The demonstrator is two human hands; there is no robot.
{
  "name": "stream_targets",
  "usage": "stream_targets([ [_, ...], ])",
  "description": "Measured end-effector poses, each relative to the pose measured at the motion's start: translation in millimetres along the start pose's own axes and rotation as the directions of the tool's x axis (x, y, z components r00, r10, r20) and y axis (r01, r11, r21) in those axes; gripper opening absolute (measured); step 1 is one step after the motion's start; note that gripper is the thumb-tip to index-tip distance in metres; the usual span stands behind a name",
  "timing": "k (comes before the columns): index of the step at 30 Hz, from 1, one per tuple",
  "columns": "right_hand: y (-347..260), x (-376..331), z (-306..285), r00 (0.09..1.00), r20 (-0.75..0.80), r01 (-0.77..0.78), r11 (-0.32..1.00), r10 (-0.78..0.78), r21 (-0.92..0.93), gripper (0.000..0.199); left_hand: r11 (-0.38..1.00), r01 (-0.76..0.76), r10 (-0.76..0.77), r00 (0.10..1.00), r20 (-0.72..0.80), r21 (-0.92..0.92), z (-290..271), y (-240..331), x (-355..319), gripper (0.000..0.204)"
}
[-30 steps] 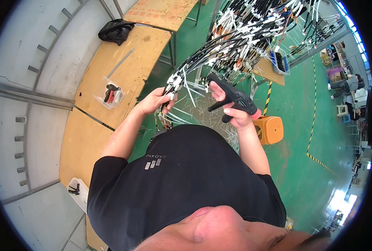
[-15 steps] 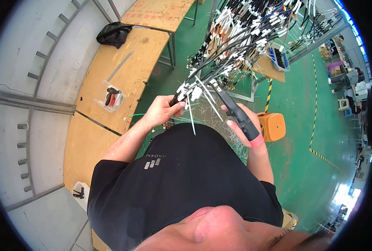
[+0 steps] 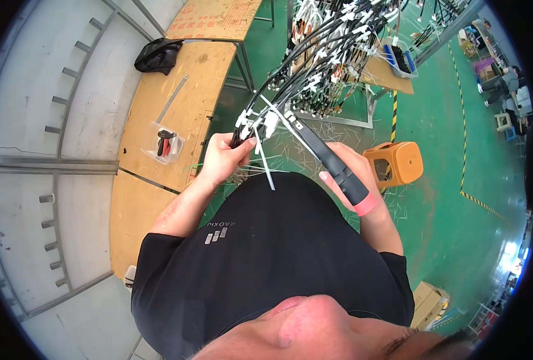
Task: Using a zip-tie gun to secure bundles of electrical wire harnesses on a factory rack.
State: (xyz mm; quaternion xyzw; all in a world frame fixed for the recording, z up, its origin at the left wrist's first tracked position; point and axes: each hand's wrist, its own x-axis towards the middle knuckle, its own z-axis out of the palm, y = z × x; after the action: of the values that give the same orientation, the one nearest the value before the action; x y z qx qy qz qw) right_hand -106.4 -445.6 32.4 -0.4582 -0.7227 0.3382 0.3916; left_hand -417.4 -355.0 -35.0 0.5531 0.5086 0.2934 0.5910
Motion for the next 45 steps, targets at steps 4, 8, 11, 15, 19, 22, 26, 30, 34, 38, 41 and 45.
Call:
stream_targets([
  [4, 8.9, -13.5, -6.1, 0.981, -0.192, -0.059, 0.995, 0.043, -0.08, 0.04, 0.934, -0.04, 0.112, 0.977, -0.183, 0.355, 14.3, 0.7, 4.6, 0.036],
  [8, 20.6, -25.1, -21.6, 0.986, -0.137, -0.105, 0.994, 0.1, -0.034, 0.039, 0.91, 0.012, 0.072, 0.98, -0.187, 0.413, 23.1, -0.9, 6.4, 0.037],
  [11, 42.1, -34.8, -17.7, 0.991, -0.12, -0.067, 0.997, 0.062, -0.038, 0.04, 0.891, 0.017, 0.066, 0.984, -0.168, 0.453, 29.4, -5.4, 10.2, 0.037],
  [15, 63.8, -44.7, -17.4, 0.988, -0.153, -0.017, 0.998, 0.009, -0.052, 0.041, 0.68, 0.007, 0.228, 0.948, -0.221, 0.733, 43.0, -17.6, 21.0, 0.024],
  [19, 80.2, -54.4, -25.2, 0.989, -0.126, -0.071, 0.996, 0.076, 0.045, 0.041, 0.563, 0.093, 0.229, 0.937, -0.263, 0.821, 48.7, -45.3, 43.3, 0.022],
  [22, 97.5, -60.4, -28.8, 0.994, -0.09, -0.065, 0.997, 0.069, 0.04, 0.047, 0.669, 0.205, 0.037, 0.951, -0.307, 0.715, 51.7, -36.2, 42.1, 0.036],
  [26, 113.1, -60.0, -30.4, 0.998, -0.039, -0.052, 0.992, 0.057, 0.113, 0.046, 0.791, 0.251, -0.196, 0.968, -0.157, 0.558, 50.0, -20.4, 42.1, 0.042],
  [30, 119.4, -42.4, -35.1, 0.999, -0.031, -0.017, 0.987, 0.022, 0.16, 0.043, 0.92, 0.326, -0.346, 0.936, 0.06, 0.218, 50.9, 4.4, 33.0, 0.028],
  [34, 128.5, -27.7, -47.2, 0.999, 0.036, -0.025, 0.989, 0.02, 0.148, 0.045, 0.929, 0.347, -0.362, 0.925, 0.12, 0.128, 49.2, 23.3, 24.8, 0.03],
  [38, 154.2, -31.8, -50.1, 0.992, 0.101, -0.086, 0.988, 0.073, 0.13, 0.041, 0.951, 0.29, -0.259, 0.936, 0.239, -0.109, 36.7, 11.5, 17.9, 0.039],
  [41, 158.6, -38.2, -50.3, 0.992, 0.065, -0.121, 0.975, 0.11, 0.189, 0.039, 0.944, 0.326, -0.331, 0.935, 0.128, 0.057, 39.4, 22.0, 15.9, 0.038],
  [45, 135.3, -33.5, -56.5, 0.995, 0.093, -0.062, 0.96, 0.038, 0.274, 0.038, 0.95, 0.288, -0.288, 0.957, -0.021, 0.121, 49.0, 24.5, 11.5, 0.035],
])
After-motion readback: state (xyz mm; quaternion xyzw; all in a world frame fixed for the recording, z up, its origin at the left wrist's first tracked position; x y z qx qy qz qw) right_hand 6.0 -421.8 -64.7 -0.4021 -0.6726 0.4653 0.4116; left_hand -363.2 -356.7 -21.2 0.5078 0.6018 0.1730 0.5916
